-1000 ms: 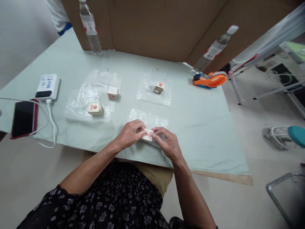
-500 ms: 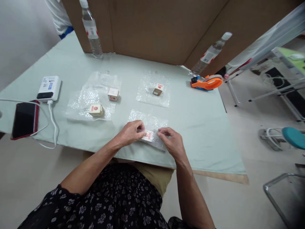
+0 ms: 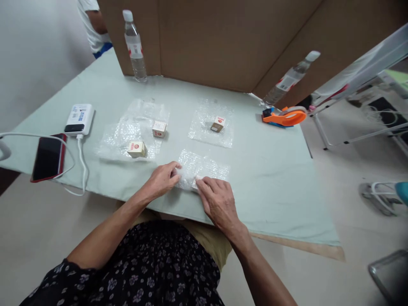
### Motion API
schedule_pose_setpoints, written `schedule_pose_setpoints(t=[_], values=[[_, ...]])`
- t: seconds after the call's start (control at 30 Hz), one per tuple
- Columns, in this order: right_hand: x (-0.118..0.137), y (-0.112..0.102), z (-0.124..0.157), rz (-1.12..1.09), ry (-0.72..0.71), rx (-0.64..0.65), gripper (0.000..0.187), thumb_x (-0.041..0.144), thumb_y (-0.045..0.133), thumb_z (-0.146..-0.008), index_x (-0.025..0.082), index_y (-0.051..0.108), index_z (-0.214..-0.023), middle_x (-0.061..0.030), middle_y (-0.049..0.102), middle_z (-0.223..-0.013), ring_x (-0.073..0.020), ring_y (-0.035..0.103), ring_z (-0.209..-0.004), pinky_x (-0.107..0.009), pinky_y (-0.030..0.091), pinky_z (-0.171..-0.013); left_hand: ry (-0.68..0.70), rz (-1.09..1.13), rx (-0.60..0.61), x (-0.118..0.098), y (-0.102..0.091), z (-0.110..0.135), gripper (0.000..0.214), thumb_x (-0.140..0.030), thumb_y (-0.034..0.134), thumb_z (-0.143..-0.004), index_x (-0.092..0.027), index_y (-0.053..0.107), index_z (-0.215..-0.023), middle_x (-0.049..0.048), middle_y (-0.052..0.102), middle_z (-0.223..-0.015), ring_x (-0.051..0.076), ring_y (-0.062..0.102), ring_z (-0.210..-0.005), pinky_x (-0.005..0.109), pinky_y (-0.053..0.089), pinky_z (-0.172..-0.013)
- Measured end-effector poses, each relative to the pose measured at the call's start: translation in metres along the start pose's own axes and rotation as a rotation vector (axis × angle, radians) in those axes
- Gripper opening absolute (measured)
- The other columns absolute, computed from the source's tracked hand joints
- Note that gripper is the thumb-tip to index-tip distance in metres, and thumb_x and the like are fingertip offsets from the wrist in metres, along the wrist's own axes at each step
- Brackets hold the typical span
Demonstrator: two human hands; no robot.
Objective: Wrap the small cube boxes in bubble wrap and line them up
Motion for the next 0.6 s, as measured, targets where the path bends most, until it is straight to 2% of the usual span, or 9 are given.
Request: schedule_pose_setpoints(t=[0.17,0.3,0.43,0.53,0.6], values=[[0.002,0.005,-0.004,0.093,-0.015,0.067,0.021,0.021,0.054,-0.097,0.023,0.063,-0.116,-0.0056,0.068,-0.101,-0.0225,0.053,-0.090,-0.037,0.035,-0.080,-0.185,-0.124,-0.114,0.020,-0.019,0.013,0.045,-0.036,0.062,-0.082,-0.012,0.061,-0.121,0.0096,0.069,-0.100,0.022,0.063,-0.084,0.034,0.047,-0.082],[0.003,0.007,-0.005,0.109,-0.030,0.080,0.023,0.020,0.056,-0.095,0.022,0.062,-0.118,-0.0059,0.066,-0.102,-0.0227,0.051,-0.091,-0.037,0.033,-0.081,-0.285,-0.175,-0.069,0.022,-0.016,0.016,0.053,-0.046,0.062,-0.081,-0.011,0.061,-0.121,0.0091,0.071,-0.090,0.026,0.064,-0.084,0.036,0.046,-0.079],[0.004,0.008,-0.008,0.116,-0.033,0.097,0.020,0.020,0.058,-0.093,0.022,0.063,-0.112,-0.0053,0.065,-0.100,-0.0225,0.050,-0.089,-0.037,0.032,-0.081,-0.295,-0.130,-0.074,0.025,-0.010,0.008,0.041,-0.046,0.067,-0.074,-0.014,0.065,-0.100,0.0061,0.067,-0.081,0.023,0.061,-0.077,0.032,0.042,-0.070],[0.006,0.008,-0.012,0.134,-0.046,0.120,0.017,0.020,0.058,-0.092,0.021,0.062,-0.108,-0.0056,0.065,-0.097,-0.0226,0.049,-0.088,-0.038,0.031,-0.080,-0.299,0.031,-0.078,0.029,0.000,0.001,0.019,-0.035,0.066,-0.070,-0.018,0.060,-0.076,-0.0014,0.058,-0.065,0.016,0.053,-0.063,0.027,0.036,-0.060],[0.008,0.008,-0.014,0.151,-0.063,0.142,0.014,0.019,0.057,-0.092,0.021,0.062,-0.105,-0.0062,0.065,-0.095,-0.0228,0.050,-0.087,-0.038,0.030,-0.079,-0.279,0.139,-0.096,0.025,0.005,-0.001,0.013,-0.029,0.062,-0.070,-0.019,0.054,-0.066,-0.0048,0.051,-0.057,0.012,0.047,-0.057,0.025,0.033,-0.056]])
Point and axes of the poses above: each hand's wrist, its own z-axis away from the middle knuckle, its own y-axis out of the palm, x = y × z, the point moved 10 cm from there along -z, towards the middle knuckle
